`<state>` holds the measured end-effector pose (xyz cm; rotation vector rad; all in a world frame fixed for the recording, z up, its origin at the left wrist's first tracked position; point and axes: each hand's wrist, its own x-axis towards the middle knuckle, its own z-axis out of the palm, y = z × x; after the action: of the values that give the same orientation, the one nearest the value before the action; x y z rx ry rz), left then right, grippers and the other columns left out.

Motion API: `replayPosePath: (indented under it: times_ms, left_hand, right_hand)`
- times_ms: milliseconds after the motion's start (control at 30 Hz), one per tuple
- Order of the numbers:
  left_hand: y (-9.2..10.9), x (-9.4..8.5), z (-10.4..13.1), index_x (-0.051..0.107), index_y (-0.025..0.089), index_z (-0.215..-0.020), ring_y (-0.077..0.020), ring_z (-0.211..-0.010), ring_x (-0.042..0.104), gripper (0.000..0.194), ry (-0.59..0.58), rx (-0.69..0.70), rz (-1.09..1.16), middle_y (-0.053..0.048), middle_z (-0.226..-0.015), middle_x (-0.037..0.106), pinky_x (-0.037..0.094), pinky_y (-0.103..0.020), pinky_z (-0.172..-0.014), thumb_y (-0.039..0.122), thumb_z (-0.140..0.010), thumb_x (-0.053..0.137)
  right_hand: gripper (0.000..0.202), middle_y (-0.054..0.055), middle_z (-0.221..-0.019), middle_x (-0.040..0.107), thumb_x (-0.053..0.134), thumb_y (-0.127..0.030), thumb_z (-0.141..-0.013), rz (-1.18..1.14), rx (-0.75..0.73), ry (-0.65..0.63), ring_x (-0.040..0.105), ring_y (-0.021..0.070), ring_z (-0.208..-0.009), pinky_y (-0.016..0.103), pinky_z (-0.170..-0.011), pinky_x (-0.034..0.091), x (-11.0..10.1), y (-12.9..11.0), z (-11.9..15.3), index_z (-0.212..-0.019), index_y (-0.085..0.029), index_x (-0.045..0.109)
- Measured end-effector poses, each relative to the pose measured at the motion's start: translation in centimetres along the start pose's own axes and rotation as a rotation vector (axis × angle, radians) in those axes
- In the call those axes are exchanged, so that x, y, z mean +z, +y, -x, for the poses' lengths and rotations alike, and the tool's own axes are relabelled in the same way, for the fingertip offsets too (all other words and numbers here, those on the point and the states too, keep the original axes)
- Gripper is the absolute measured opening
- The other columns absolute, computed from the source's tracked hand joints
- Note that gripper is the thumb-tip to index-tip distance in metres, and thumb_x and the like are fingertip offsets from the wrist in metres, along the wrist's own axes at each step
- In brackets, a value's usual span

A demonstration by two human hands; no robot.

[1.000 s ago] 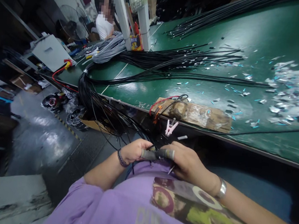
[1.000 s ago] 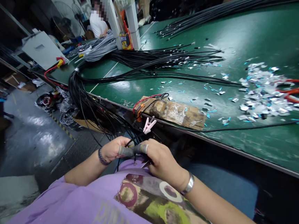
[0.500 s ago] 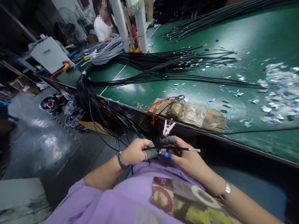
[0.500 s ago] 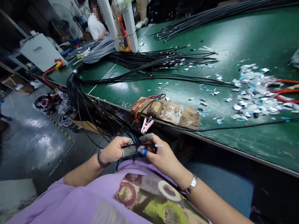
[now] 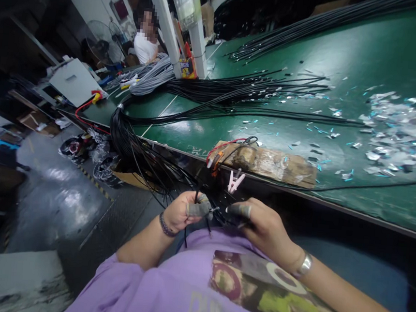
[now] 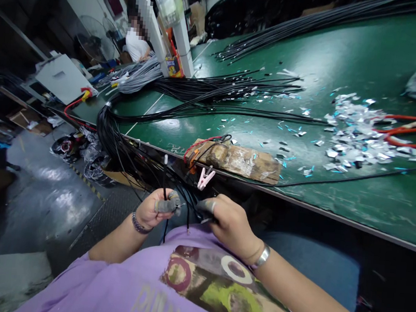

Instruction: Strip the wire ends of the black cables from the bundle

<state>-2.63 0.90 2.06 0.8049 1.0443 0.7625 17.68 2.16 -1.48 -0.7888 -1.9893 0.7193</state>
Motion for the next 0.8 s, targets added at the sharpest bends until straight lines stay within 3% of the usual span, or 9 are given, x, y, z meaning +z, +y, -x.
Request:
replayPosePath:
  times_ms: [133,267,367,533,700,800]
  left_hand:
    - [-0.3,0.3,0.0,0.05,0.014,-0.061,-0.0013,-0.029,0.026,0.054,0.017,0.013,-0.093,0.008,-0.039,0.04,0.014,-0.017,-0.032,0.059,-0.048,0.078]
    - [-1.1,1.1,-0.2,0.049,0.015,-0.062,-0.0056,-0.033,0.042,0.053,0.086,-0.006,-0.206,0.004,-0.042,0.051,0.024,-0.017,-0.034,0.061,-0.052,0.074]
    - [-1.4,1.6,-0.2,0.048,0.015,-0.063,-0.0077,-0.037,0.05,0.051,0.105,0.006,-0.268,0.002,-0.046,0.056,0.03,-0.017,-0.037,0.06,-0.054,0.072]
    - [-1.5,1.7,-0.5,0.048,0.016,-0.066,-0.0084,-0.04,0.054,0.049,0.079,-0.004,-0.317,0.002,-0.05,0.059,0.033,-0.016,-0.038,0.058,-0.057,0.071]
    - [-1.2,1.0,-1.1,0.048,0.015,-0.065,-0.0082,-0.038,0.052,0.052,-0.086,-0.143,-0.362,-0.001,-0.051,0.06,0.03,-0.016,-0.035,0.064,-0.06,0.065]
    - [-1.5,0.8,-1.2,0.049,0.016,-0.061,-0.0066,-0.036,0.046,0.043,-0.049,-0.069,-0.43,0.002,-0.046,0.055,0.033,-0.018,-0.037,0.056,-0.065,0.065]
  right_hand:
    - [0.036,-0.001,-0.053,0.054,0.051,-0.052,-0.082,-0.367,0.564,-0.007,0.047,0.0132,-0.05,0.026,-0.049,0.041,0.6,0.3,-0.5,-0.064,-0.021,0.053]
    - [0.045,-0.003,-0.058,0.054,0.06,-0.063,-0.07,-0.697,0.761,-0.064,0.038,0.0091,-0.047,0.024,-0.045,0.033,0.6,-0.3,-0.7,-0.07,-0.019,0.055]
    - [0.048,-0.003,-0.057,0.052,0.06,-0.066,-0.068,-0.774,0.814,-0.107,0.032,0.0077,-0.045,0.023,-0.043,0.026,0.5,-1.0,-0.8,-0.068,-0.018,0.053]
    - [0.041,-0.003,-0.058,0.049,0.064,-0.058,-0.068,-0.689,0.777,-0.122,0.039,0.0099,-0.052,0.024,-0.048,0.032,0.2,-1.4,-1.0,-0.065,-0.018,0.053]
    - [0.039,-0.001,-0.063,0.053,0.063,-0.057,-0.068,-0.607,0.705,-0.109,0.046,0.0132,-0.06,0.028,-0.058,0.039,0.1,-1.3,-1.1,-0.065,-0.019,0.054]
    - [0.042,-0.002,-0.058,0.05,0.058,-0.06,-0.071,-0.627,0.734,-0.136,0.041,0.0116,-0.054,0.026,-0.052,0.035,0.2,-1.3,-1.0,-0.063,-0.019,0.053]
